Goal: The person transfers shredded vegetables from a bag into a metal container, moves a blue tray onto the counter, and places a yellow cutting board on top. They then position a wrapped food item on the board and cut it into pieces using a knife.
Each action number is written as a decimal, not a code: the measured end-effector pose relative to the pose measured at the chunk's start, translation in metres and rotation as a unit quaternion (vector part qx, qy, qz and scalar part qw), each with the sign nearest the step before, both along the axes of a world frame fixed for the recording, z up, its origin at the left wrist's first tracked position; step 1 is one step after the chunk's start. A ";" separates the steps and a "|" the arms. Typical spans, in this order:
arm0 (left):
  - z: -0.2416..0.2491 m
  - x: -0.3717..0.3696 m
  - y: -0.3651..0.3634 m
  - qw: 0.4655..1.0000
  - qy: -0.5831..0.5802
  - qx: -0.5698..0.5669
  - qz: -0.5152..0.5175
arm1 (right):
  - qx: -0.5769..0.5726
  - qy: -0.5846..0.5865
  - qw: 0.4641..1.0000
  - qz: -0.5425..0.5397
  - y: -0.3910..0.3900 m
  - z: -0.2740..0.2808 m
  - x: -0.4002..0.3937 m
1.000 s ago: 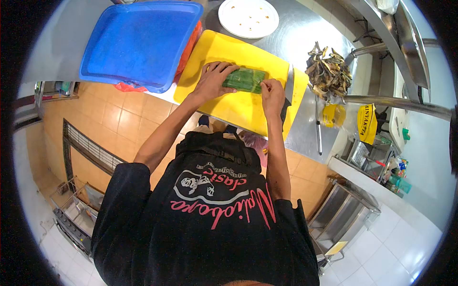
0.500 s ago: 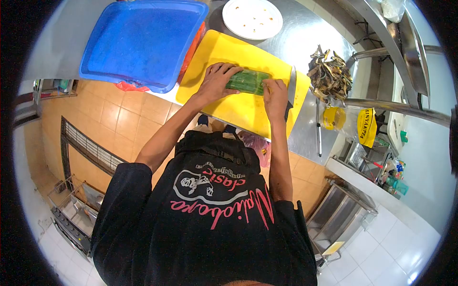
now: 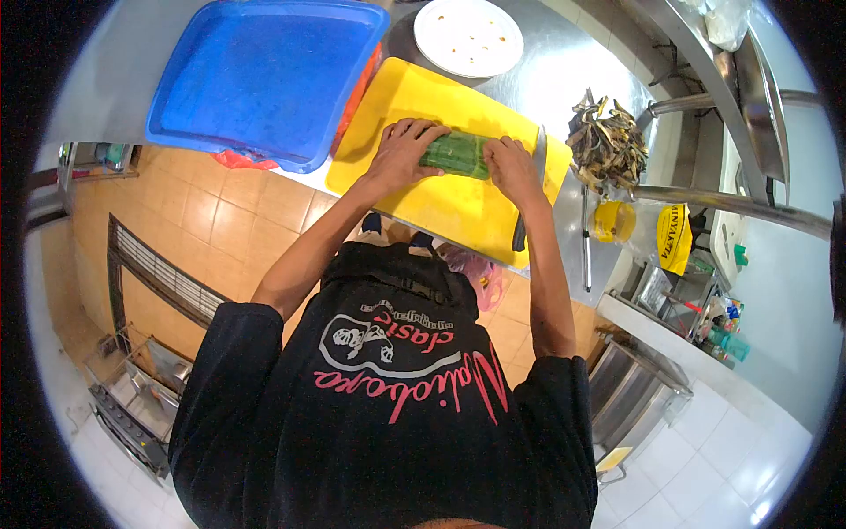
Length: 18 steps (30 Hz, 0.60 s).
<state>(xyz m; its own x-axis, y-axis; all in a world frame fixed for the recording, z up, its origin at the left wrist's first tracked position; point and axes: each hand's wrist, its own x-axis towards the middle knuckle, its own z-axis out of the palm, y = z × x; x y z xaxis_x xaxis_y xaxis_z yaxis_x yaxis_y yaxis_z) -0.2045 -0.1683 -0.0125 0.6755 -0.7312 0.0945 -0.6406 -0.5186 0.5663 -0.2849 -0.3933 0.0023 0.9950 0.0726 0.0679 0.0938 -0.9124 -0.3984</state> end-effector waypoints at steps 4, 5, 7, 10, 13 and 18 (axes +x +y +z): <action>0.001 0.000 0.000 1.000 0.022 -0.010 0.008 | 0.060 -0.029 0.997 -0.037 0.009 -0.002 -0.007; 0.001 -0.001 0.000 1.000 0.023 -0.009 0.010 | 0.073 -0.076 0.993 -0.060 0.018 0.002 -0.011; 0.002 -0.003 -0.001 1.000 0.019 -0.008 0.017 | 0.079 -0.091 0.992 -0.048 0.035 0.003 -0.011; 0.001 -0.003 -0.001 1.000 0.020 -0.011 0.013 | 0.094 -0.109 0.989 -0.044 0.054 -0.004 -0.007; 0.000 -0.001 0.001 1.000 0.011 -0.019 0.005 | 0.105 -0.124 0.985 -0.060 0.058 0.002 -0.006; -0.006 0.004 -0.002 0.999 0.006 -0.041 -0.003 | 0.032 -0.150 0.950 -0.270 0.005 -0.014 -0.040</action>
